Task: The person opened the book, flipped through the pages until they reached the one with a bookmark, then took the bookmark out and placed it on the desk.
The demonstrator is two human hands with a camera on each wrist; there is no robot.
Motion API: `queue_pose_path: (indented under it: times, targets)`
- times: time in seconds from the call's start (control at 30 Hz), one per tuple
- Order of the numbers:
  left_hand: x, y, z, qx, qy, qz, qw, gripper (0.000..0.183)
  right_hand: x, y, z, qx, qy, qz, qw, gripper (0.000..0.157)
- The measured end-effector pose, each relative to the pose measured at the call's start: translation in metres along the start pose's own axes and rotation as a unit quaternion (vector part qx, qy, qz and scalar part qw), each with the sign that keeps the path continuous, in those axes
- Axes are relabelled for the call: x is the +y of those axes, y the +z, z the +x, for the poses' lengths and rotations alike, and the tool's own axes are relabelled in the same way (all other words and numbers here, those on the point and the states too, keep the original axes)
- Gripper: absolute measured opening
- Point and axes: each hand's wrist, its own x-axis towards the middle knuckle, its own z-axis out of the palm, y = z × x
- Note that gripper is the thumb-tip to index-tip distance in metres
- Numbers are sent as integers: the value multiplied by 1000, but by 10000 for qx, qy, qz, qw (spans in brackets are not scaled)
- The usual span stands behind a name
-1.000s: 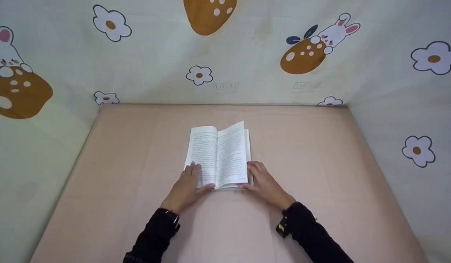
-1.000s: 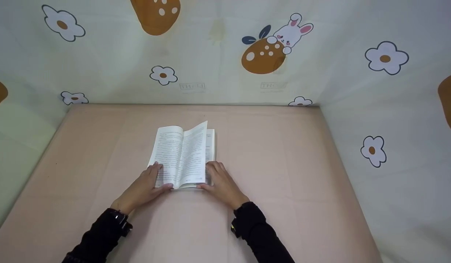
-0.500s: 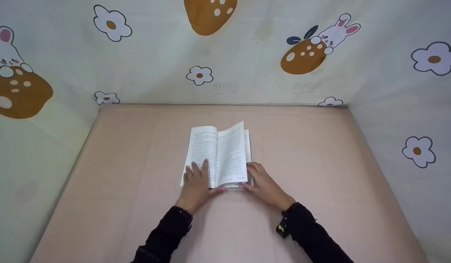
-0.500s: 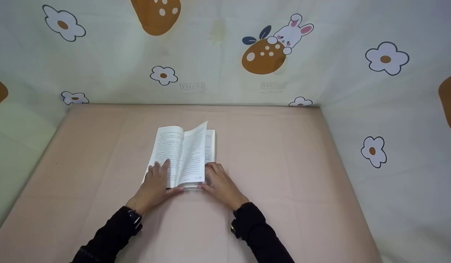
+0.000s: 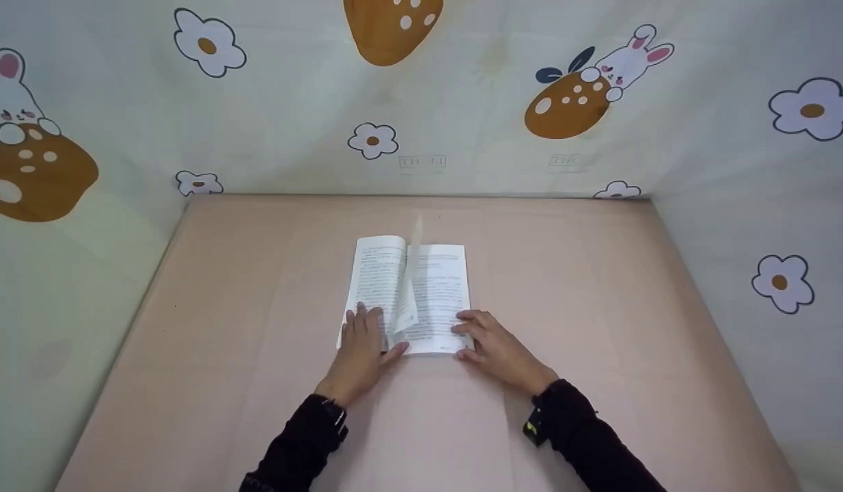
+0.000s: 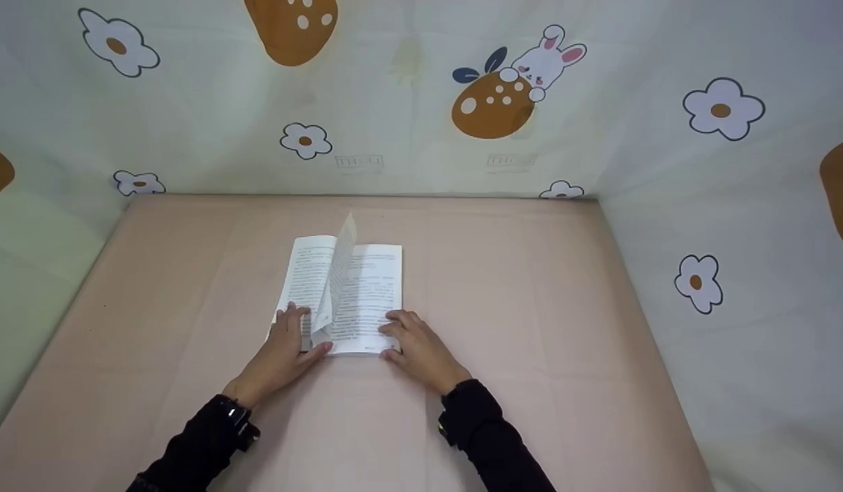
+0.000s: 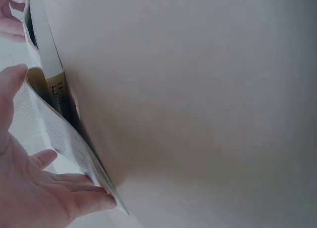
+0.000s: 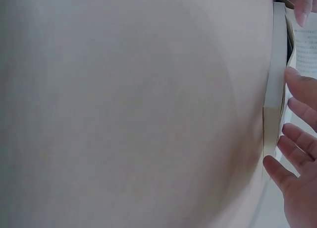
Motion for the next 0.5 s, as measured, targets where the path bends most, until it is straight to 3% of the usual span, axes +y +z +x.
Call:
queue_pose_path:
  times: [0.1,0.23,0.5]
  targets:
    - [-2,-1,0,59,-148,-372,9992,75,1,-1,0,-43,-84,-89,9999,42]
    - [-7,-3,2,407,-337,-750,9958,69,2,-3,1,-42,-190,-146,9997,41]
    - [-23,-11,7,953,-421,-515,9932,47,2,-3,2,-87,-155,-39,9998,40]
